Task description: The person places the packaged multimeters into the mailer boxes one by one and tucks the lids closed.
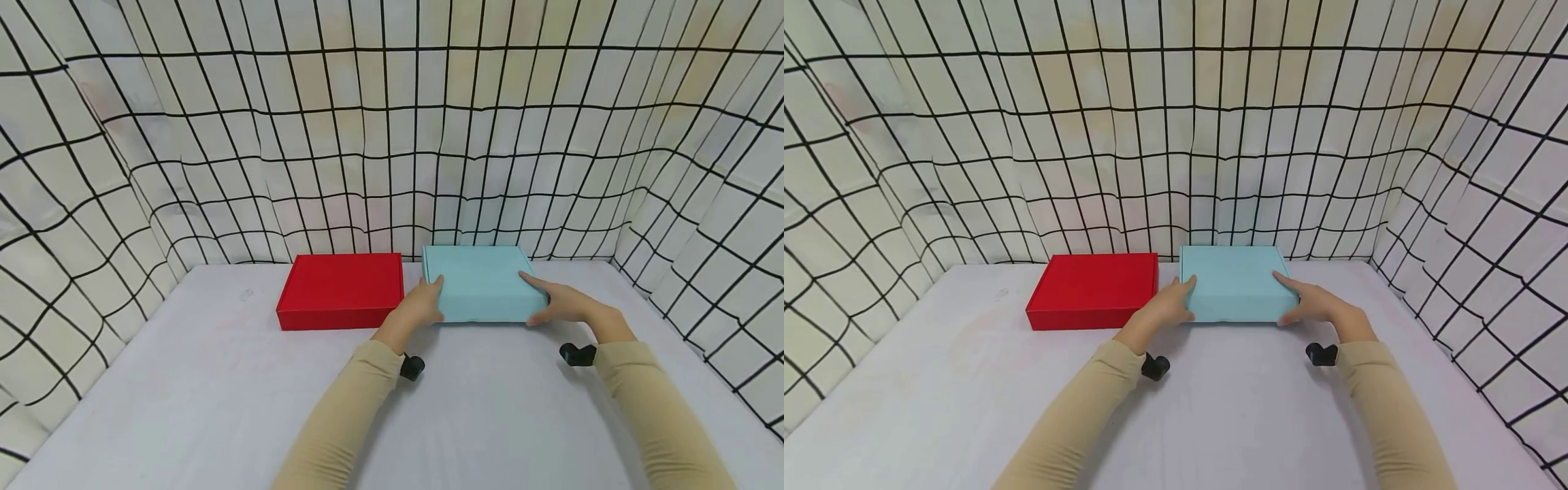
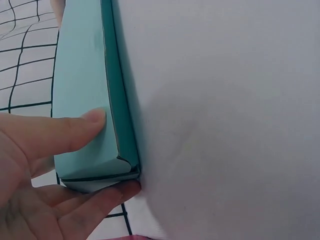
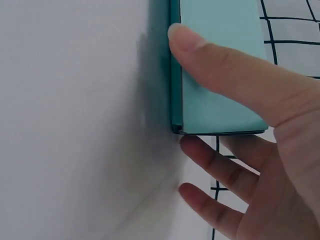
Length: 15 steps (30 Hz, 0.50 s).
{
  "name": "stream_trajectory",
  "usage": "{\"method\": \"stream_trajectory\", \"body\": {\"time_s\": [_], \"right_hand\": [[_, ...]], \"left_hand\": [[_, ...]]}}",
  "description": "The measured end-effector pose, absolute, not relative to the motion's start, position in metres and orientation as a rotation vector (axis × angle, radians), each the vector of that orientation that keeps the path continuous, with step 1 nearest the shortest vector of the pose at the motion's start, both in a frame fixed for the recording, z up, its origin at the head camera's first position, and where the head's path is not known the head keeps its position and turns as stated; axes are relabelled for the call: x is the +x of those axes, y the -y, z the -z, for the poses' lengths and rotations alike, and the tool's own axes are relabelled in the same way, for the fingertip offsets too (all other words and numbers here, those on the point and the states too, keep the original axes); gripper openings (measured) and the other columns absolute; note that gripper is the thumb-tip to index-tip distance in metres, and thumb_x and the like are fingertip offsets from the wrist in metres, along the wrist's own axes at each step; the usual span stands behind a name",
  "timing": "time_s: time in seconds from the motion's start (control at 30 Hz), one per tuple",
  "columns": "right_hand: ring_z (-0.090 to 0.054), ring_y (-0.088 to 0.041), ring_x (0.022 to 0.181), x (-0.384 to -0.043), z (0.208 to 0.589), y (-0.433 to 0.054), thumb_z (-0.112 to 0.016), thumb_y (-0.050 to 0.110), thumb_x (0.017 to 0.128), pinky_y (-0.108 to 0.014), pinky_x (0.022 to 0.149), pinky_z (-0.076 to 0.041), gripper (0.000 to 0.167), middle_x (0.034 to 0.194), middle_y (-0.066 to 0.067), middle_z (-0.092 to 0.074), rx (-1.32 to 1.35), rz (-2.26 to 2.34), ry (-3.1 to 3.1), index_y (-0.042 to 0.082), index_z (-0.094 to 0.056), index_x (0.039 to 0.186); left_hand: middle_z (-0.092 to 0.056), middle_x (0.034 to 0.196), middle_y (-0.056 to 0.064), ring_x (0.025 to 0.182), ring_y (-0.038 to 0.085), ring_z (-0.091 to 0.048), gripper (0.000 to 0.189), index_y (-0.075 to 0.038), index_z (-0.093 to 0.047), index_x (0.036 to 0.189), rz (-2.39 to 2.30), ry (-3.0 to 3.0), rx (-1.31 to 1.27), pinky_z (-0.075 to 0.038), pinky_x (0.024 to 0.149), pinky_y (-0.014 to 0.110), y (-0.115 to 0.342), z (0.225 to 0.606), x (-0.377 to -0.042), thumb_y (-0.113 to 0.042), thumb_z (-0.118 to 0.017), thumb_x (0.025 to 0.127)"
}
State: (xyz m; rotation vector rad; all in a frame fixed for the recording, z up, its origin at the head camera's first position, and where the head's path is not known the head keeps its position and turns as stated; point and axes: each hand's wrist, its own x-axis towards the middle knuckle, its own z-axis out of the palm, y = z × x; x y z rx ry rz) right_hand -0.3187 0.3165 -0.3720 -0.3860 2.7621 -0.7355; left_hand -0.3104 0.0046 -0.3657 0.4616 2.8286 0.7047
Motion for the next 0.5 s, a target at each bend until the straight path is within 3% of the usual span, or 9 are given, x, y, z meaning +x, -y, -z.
{"method": "stream_trajectory", "body": {"time_s": [0.5], "right_hand": [[-0.017,-0.06,0.145,-0.307,0.373,-0.311,-0.088,0.04,0.08,-0.075,0.11,-0.021,0.113,0.162,-0.036,-0.015,-0.294,0.792,-2.749,0.017,-0.018,0.165]], "left_hand": [[-0.035,0.159,0.027,0.145,0.04,-0.038,0.084,-0.002,-0.031,0.16,-0.646,-2.891,0.537,-0.047,0.107,0.047,0.001,0.37,-0.302,-0.01,-0.079,0.09]]}}
